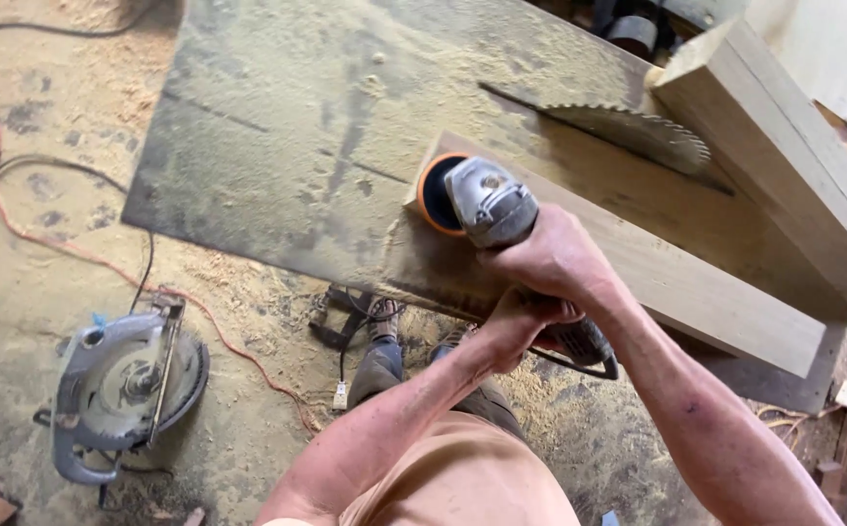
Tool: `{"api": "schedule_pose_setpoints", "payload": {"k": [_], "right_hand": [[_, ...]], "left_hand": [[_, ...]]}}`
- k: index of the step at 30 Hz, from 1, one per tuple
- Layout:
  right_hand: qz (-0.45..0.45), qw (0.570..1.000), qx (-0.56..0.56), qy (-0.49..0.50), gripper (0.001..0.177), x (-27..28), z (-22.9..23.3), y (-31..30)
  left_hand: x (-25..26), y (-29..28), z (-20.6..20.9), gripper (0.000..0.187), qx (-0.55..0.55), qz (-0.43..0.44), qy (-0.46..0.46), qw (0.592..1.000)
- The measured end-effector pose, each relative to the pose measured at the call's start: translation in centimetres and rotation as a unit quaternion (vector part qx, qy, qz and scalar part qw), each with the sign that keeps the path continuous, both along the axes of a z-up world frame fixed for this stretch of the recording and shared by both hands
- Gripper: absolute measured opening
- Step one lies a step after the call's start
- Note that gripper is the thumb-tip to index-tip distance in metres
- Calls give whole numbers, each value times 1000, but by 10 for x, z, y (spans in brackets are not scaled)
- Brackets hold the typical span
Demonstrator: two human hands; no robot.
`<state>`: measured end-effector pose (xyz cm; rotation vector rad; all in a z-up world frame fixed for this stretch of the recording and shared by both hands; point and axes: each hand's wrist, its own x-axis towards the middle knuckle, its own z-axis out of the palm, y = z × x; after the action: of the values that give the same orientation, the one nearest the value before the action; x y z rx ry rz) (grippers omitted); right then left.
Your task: The person uses an angle grinder with a sanding disc to sand a rectangular wooden plank on a workbench. The person moves the tool back and forth along the plank's surface, generating sawdust, and briefly flips the plank to continue sanding.
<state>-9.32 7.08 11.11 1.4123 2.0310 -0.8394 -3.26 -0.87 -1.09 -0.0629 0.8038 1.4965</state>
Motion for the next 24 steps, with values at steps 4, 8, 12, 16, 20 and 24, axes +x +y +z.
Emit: {"api": "schedule_pose_setpoints", "payload": {"k": [4,8,12,16,20,24], "right_hand": [[-43,999,-5,-20,61,44,-9,19],[-110,994,-4,-11,62,109,-13,46],[-192,981,-7,-4,61,169,-4,63],[-268,963,15,7,58,241,-15,84],[-318,947,34,7,51,311,-23,105],[-386,920,68,26,38,378,-25,124]], "left_hand": [[32,7,5,50,2,-47,4,999],[98,23,-15,56,18,-105,-8,994],[151,38,-16,58,27,-154,-32,987],[182,62,8,79,1,-249,-35,968],[229,86,14,79,-7,-309,-34,950],[259,114,35,70,6,-413,18,910]]}}
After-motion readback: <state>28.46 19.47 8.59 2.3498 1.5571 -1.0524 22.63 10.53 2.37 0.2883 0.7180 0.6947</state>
